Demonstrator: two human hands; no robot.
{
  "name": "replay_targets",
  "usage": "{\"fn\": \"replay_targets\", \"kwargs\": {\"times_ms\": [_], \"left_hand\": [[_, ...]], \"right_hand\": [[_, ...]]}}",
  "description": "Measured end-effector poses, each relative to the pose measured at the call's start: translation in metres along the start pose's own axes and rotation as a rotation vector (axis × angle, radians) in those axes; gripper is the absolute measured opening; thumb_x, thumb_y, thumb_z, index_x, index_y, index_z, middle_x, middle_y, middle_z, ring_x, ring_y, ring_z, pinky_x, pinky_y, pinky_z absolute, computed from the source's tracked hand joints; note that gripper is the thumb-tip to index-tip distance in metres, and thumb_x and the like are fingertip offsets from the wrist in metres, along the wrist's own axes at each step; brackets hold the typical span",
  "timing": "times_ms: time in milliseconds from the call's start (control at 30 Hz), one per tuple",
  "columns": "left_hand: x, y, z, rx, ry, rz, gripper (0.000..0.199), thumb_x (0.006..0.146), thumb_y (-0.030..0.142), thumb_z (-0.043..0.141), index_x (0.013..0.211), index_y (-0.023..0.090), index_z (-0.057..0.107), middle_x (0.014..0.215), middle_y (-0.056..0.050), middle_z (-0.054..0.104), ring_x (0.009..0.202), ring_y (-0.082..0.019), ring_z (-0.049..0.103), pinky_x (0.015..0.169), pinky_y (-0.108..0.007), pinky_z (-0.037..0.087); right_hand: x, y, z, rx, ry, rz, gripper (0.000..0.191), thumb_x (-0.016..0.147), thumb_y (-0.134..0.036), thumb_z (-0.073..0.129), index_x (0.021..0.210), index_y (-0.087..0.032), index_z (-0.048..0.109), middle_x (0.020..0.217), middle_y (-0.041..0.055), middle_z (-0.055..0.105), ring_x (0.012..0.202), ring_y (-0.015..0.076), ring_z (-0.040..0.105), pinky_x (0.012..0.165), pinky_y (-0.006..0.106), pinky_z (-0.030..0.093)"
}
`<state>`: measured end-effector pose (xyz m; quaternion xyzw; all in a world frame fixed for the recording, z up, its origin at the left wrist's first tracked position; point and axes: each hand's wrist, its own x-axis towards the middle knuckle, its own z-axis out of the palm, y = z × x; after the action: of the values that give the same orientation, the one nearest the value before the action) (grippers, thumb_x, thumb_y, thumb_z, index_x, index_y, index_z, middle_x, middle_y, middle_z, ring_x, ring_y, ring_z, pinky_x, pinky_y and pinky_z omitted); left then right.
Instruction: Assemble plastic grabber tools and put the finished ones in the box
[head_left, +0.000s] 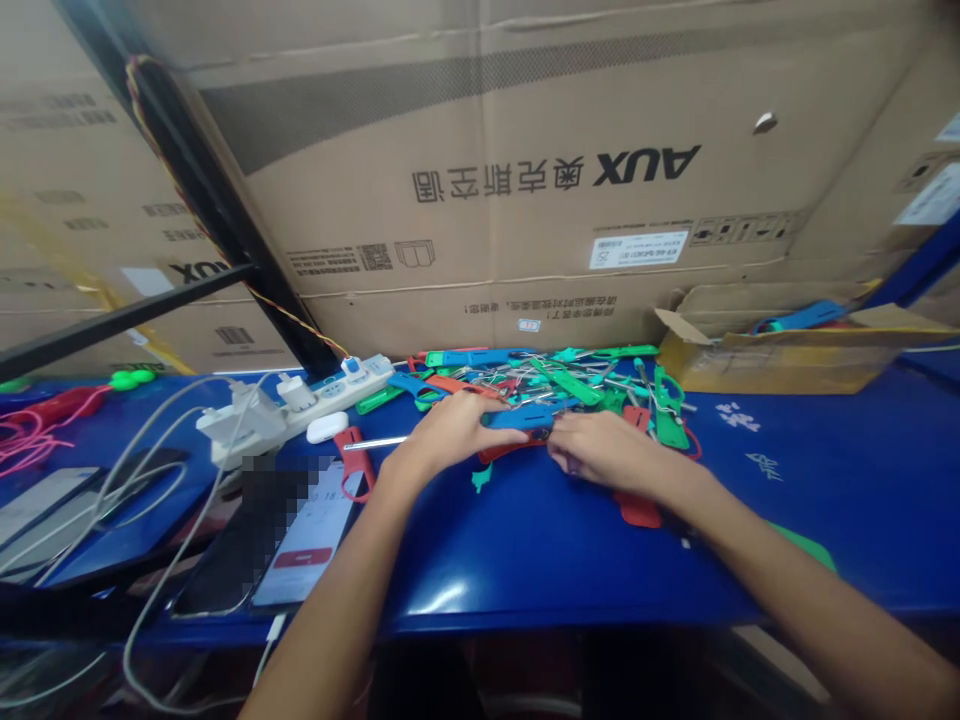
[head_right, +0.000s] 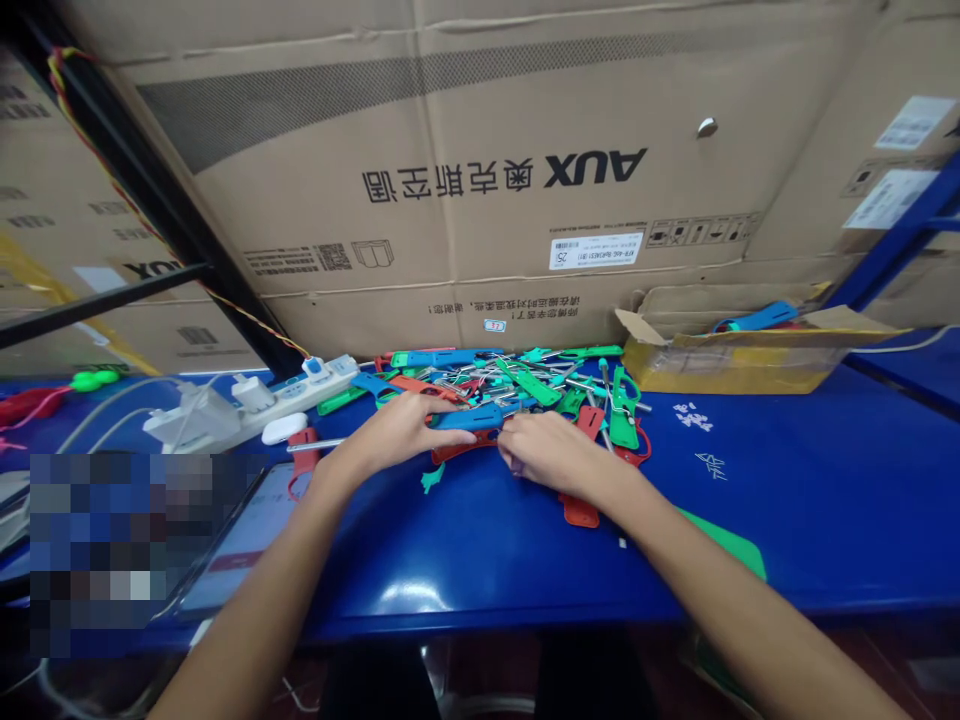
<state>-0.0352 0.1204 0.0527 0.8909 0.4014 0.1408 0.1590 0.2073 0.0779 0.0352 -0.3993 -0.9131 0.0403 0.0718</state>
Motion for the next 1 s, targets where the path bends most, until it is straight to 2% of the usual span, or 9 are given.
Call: {"fn": "replay_targets", "kwargs": {"times_ms": [100, 167, 267, 500, 700, 1000], "left_hand": [[-0.002, 0.001, 0.002, -0.042, -0.14, 0.049, 0.049, 0.084, 0.067, 0.064, 0.093, 0.021, 0.076, 0.074, 0.001, 0.07, 0.065, -0.015, 0.059, 0.058, -0.025, 0.036], [-0.002, 0.003, 0.006, -0.062, -0.239, 0.058, 0.051, 0.08, 0.07, 0.067, 0.097, 0.023, 0.076, 0.074, 0.002, 0.069, 0.064, -0.015, 0.058, 0.057, -0.025, 0.035], [-0.001, 0.008, 0.014, -0.061, -0.315, 0.036, 0.055, 0.074, 0.07, 0.072, 0.108, 0.027, 0.074, 0.082, 0.001, 0.072, 0.068, -0.016, 0.061, 0.058, -0.025, 0.036], [0.002, 0.007, 0.018, -0.053, -0.296, 0.034, 0.052, 0.078, 0.067, 0.069, 0.111, 0.026, 0.071, 0.095, -0.003, 0.074, 0.077, -0.019, 0.064, 0.063, -0.026, 0.041], [0.002, 0.005, 0.019, -0.045, -0.324, 0.017, 0.054, 0.078, 0.069, 0.069, 0.11, 0.026, 0.071, 0.092, -0.002, 0.074, 0.075, -0.019, 0.064, 0.061, -0.026, 0.04], [0.002, 0.003, 0.02, -0.036, -0.312, 0.037, 0.055, 0.077, 0.069, 0.068, 0.112, 0.026, 0.072, 0.089, -0.002, 0.073, 0.074, -0.019, 0.064, 0.062, -0.026, 0.041]], "right_hand": [[-0.01, 0.019, -0.014, 0.231, 0.086, 0.075, 0.013, 0.082, -0.011, 0.057, 0.084, -0.02, 0.066, 0.077, 0.0008, 0.068, 0.067, 0.0138, 0.058, 0.063, 0.027, 0.039], [-0.015, 0.026, -0.023, 0.317, 0.136, 0.116, 0.009, 0.087, -0.019, 0.057, 0.088, -0.02, 0.066, 0.076, 0.0006, 0.068, 0.066, 0.0138, 0.058, 0.064, 0.028, 0.042], [-0.019, 0.026, -0.029, 0.409, 0.081, 0.111, 0.011, 0.09, -0.026, 0.058, 0.089, -0.02, 0.067, 0.078, 0.001, 0.07, 0.068, 0.0142, 0.061, 0.066, 0.029, 0.045], [-0.017, 0.02, -0.025, 0.522, -0.127, 0.021, 0.013, 0.092, -0.023, 0.057, 0.089, -0.02, 0.07, 0.082, 0.0005, 0.071, 0.069, 0.0135, 0.062, 0.067, 0.029, 0.048], [-0.014, 0.02, -0.024, 0.483, -0.129, -0.044, 0.018, 0.095, -0.028, 0.057, 0.091, -0.02, 0.072, 0.092, 0.0034, 0.072, 0.08, 0.0153, 0.062, 0.075, 0.031, 0.047], [-0.012, 0.016, -0.02, 0.482, -0.153, -0.013, 0.017, 0.093, -0.023, 0.056, 0.089, -0.018, 0.071, 0.085, 0.0033, 0.07, 0.073, 0.0147, 0.06, 0.068, 0.029, 0.046]]}}
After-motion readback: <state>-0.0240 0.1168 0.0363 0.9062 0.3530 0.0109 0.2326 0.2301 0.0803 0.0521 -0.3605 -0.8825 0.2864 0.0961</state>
